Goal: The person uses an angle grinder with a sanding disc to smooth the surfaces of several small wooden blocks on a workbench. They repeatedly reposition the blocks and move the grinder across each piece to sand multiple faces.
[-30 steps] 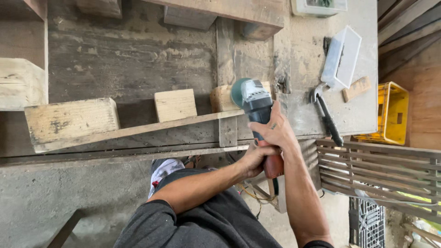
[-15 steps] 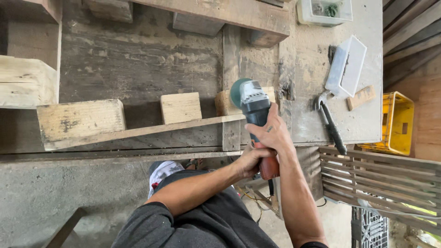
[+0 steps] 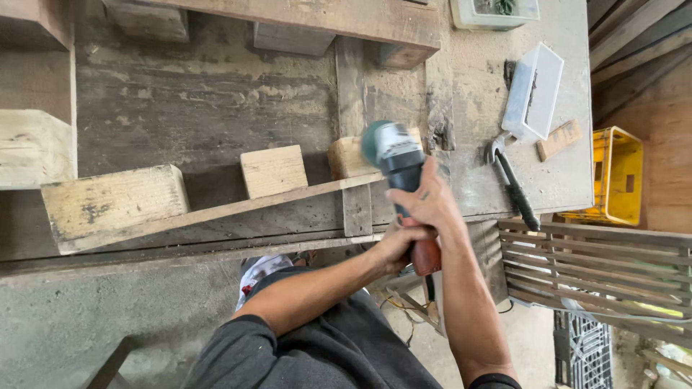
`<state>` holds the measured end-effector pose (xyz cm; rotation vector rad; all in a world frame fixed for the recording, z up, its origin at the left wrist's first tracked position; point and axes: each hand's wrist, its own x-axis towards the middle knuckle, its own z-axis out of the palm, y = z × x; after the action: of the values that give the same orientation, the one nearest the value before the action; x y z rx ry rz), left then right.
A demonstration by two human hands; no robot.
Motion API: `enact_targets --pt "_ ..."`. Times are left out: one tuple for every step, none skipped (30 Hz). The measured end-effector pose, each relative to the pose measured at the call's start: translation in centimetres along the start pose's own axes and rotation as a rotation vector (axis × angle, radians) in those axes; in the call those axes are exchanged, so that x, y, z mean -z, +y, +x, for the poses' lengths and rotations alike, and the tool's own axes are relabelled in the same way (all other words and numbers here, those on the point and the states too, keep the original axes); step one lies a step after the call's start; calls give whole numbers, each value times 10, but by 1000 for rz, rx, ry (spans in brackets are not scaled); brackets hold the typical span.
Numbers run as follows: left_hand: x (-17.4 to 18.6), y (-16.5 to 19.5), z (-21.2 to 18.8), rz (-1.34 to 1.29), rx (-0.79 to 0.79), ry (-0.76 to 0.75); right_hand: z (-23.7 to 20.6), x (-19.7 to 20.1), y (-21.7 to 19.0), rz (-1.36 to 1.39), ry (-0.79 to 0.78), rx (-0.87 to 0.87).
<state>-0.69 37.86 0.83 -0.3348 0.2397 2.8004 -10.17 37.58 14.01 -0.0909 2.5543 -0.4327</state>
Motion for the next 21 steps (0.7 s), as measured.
enact_targets --pt "-2 0 7 -5 33 5 2 5 3 -8 34 -39" --pt "-2 -1 12 -6 68 10 4 8 6 -33 69 -34" --pt "-1 -2 16 -4 101 12 8 9 10 -57 109 -26" --pt "0 -3 19 -12 86 -2 12 10 14 -81 150 -15" --pt "3 -5 19 -17 74 -14 16 7 18 -92 138 41" --pt "5 -5 19 -20 69 -24 19 2 22 -100 125 90" --pt "8 -6 17 -28 29 -42 21 -2 27 -106 112 133" --pt "9 -6 15 -39 -8 -61 22 -5 32 -99 125 191" --pt "9 -6 14 -50 -50 -80 25 -7 34 -93 138 252" --pt "8 -6 12 -28 -39 -68 26 -7 36 -90 150 319" --pt "6 -4 13 -8 -29 -53 27 -6 36 -95 150 244" --pt "2 -4 13 10 -17 -35 27 -4 36 -102 149 168" --pt "-1 -1 13 10 19 -34 27 -2 34 -113 150 99" --pt "-5 0 12 11 47 -37 25 0 32 -116 166 102" --pt "-6 0 9 15 73 -39 23 0 30 -116 183 110" --pt "-5 2 7 -4 42 -38 20 -1 28 -112 197 119" --pt "-4 -1 1 -24 17 -31 16 -6 27 -119 162 181" --pt "-1 -5 -6 -45 -3 -19 11 -13 27 -124 123 239" --pt "4 -9 -11 -52 -39 -48 8 -19 29 -128 85 296" --pt "8 -15 -17 -59 -77 -79 7 -23 33 -144 76 277" --pt "15 -19 -19 -65 -116 -108 6 -27 38 -158 64 258"
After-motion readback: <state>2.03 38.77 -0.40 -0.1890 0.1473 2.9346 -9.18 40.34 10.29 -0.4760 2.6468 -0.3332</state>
